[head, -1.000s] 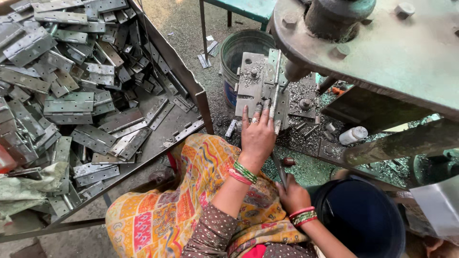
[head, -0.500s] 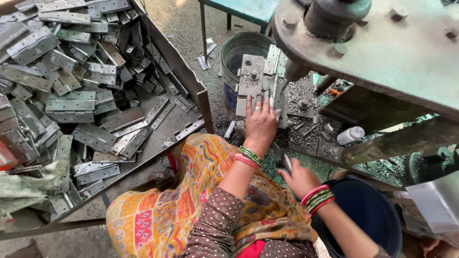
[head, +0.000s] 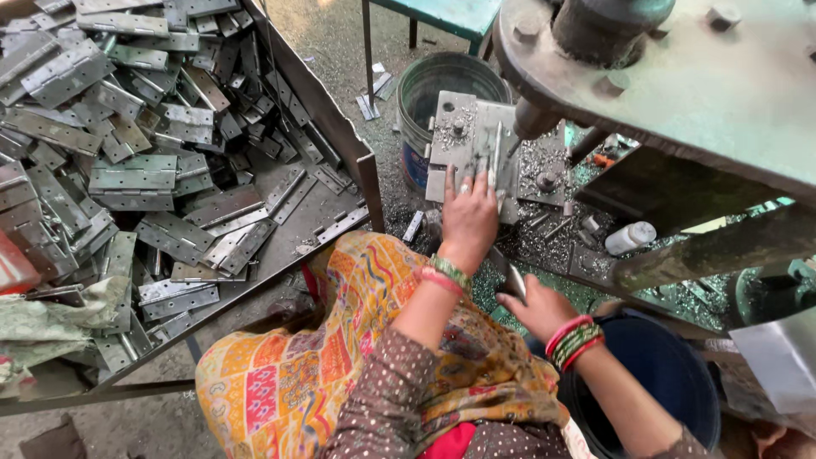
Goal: The person sits at a manual punching machine, repeatedly picking up metal hinge pieces from a bin, placing them into the machine's die, and operating the lever to punch holes. The processed pieces are then discarded into a pile.
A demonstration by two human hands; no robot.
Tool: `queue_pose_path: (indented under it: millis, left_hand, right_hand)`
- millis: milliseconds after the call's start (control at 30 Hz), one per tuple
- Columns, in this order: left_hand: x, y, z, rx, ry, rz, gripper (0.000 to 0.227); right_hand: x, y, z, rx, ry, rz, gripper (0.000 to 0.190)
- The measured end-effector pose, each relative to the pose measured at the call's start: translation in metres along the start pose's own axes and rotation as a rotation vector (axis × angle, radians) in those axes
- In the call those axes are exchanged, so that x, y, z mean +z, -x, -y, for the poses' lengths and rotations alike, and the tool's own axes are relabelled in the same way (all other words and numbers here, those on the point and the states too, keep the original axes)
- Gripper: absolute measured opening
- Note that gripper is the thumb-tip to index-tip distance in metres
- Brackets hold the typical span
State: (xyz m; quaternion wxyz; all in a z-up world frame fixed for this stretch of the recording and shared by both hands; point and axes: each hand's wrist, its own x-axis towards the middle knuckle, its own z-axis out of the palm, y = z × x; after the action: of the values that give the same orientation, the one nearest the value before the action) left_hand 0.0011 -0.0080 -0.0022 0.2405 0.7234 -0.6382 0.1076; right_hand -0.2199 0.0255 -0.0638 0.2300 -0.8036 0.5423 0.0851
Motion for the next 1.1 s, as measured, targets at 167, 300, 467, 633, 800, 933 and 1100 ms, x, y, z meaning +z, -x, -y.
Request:
queue_pose_path:
  millis: [167, 300, 467, 633, 800, 933, 1100]
  left_hand:
    - [0.010, -0.023, 0.002, 0.009, -0.023, -0.005, 0.026]
    - [0.005, -0.015, 0.003, 0.025, -0.047, -0.085, 0.032]
    - [0.005, -0.020, 0.009, 0.017, 0.000, 0.023, 0.026]
    - [0.021, -0.041, 0.018, 0.014, -0.039, 0.011, 0.029]
    - [0.028, -0.054, 0.023, 0.033, -0.048, -0.002, 0.031]
    - [0.029, -0.041, 0.020, 0.034, -0.035, 0.065, 0.029]
    - [0.015, -0.045, 0.023, 0.051, -0.030, -0.008, 0.032]
  right_hand:
    - [0.041, 0.013, -0.014, -0.043, -0.132, -0.148, 0.051]
    - [0.095, 0.023, -0.020, -0.017, -0.158, -0.204, 0.047]
    - [0.047, 0.006, -0.017, -0.014, -0.122, -0.078, 0.057]
    - [0.000, 0.007, -0.007, -0.085, -0.068, -0.044, 0.053]
    - [0.057, 0.023, 0.000, 0.015, -0.207, -0.140, 0.044]
    - [0.080, 0.030, -0.006, -0.018, -0.319, -0.147, 0.044]
    - [0.008, 0.025, 0.011, 0.064, -0.189, -0.086, 0.045]
